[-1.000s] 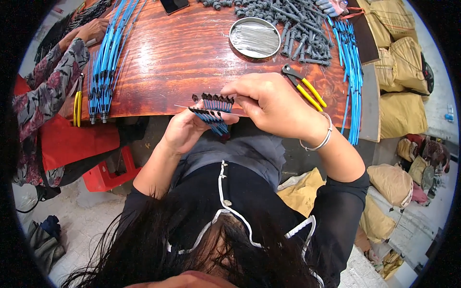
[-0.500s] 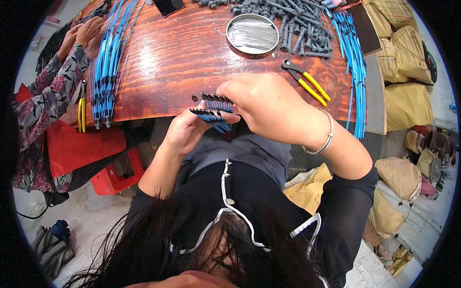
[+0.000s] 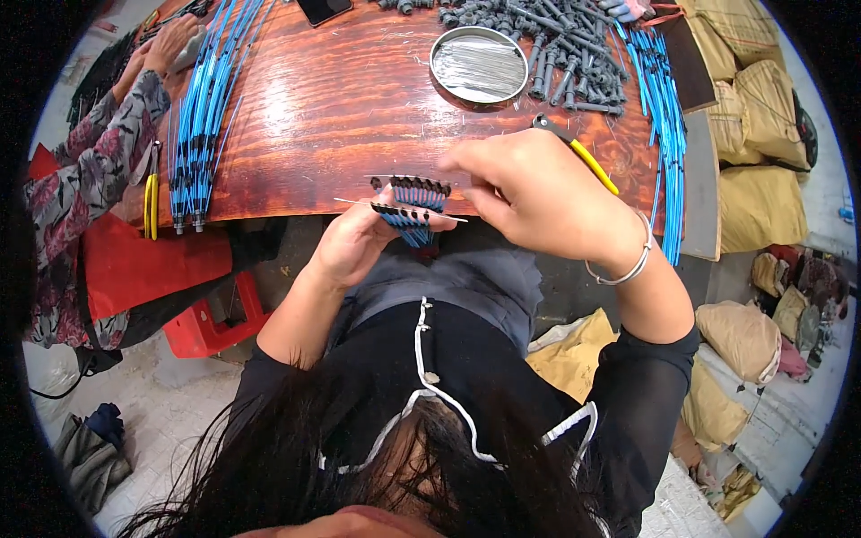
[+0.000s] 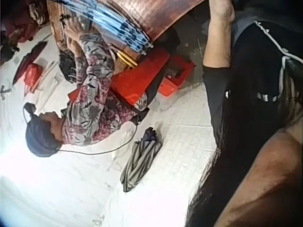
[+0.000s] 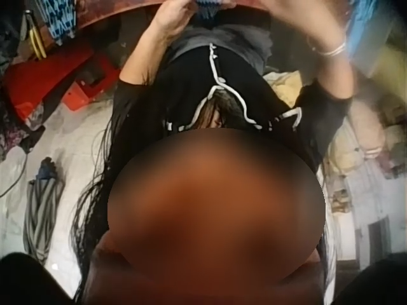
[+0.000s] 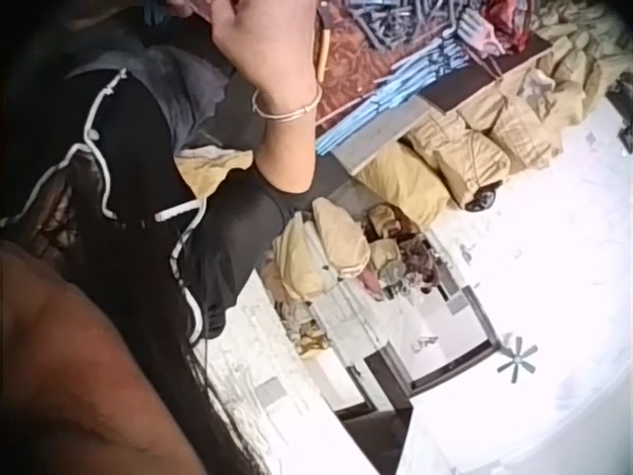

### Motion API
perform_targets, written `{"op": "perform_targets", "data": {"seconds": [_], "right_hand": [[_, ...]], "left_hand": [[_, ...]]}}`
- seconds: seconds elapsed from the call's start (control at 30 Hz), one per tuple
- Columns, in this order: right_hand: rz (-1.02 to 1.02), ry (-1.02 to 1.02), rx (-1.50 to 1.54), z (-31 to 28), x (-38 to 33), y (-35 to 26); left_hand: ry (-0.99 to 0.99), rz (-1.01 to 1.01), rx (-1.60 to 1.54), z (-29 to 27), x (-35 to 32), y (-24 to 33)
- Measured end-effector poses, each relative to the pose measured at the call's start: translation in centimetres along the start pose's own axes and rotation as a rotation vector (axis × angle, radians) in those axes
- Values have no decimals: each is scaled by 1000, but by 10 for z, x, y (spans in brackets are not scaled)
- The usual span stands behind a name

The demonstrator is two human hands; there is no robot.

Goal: Bundling multiple blue cables together using metal fasteners and cutting them with pliers.

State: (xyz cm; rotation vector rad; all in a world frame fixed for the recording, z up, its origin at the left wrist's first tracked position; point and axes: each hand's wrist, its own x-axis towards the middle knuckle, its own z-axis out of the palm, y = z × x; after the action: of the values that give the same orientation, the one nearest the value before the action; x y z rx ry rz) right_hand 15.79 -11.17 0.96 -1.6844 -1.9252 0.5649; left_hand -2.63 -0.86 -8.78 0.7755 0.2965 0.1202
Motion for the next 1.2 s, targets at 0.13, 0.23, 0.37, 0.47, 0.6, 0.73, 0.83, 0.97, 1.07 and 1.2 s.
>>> {"op": "perform_targets", "data": {"seconds": [0.13,0.23,0.37,0.47,0.6,0.73,0.83,0.97,1.07,1.2], "right_hand": [[-70,-131,-52,3,7,-4],[-71,-253,-109,0,10,-8],[-7,-344,-142,-3,15,-14],[-60,-297,-117,-4,19,-13],[-66,-311,-145,-11,25,-16],[-55,-342,-215,-13,27,-23],[-60,-393,-247,-7,37,-32],[45,-352,-264,-9,33,-38],[29,-342,-255,-11,38,-33],[-26,-352,-313,-9,53,-39]], "left_hand": [[-30,-12,204,1,-2,-3],[-20,-27,277,-1,-3,-3],[23,13,310,5,-5,4],[-46,32,325,-13,-1,-4],[18,-33,307,-9,1,1],[55,-21,316,-3,-1,6],[99,21,324,-5,-13,2],[70,-54,410,2,-3,12],[152,-33,355,3,5,9],[129,27,246,-3,-5,17]]}}
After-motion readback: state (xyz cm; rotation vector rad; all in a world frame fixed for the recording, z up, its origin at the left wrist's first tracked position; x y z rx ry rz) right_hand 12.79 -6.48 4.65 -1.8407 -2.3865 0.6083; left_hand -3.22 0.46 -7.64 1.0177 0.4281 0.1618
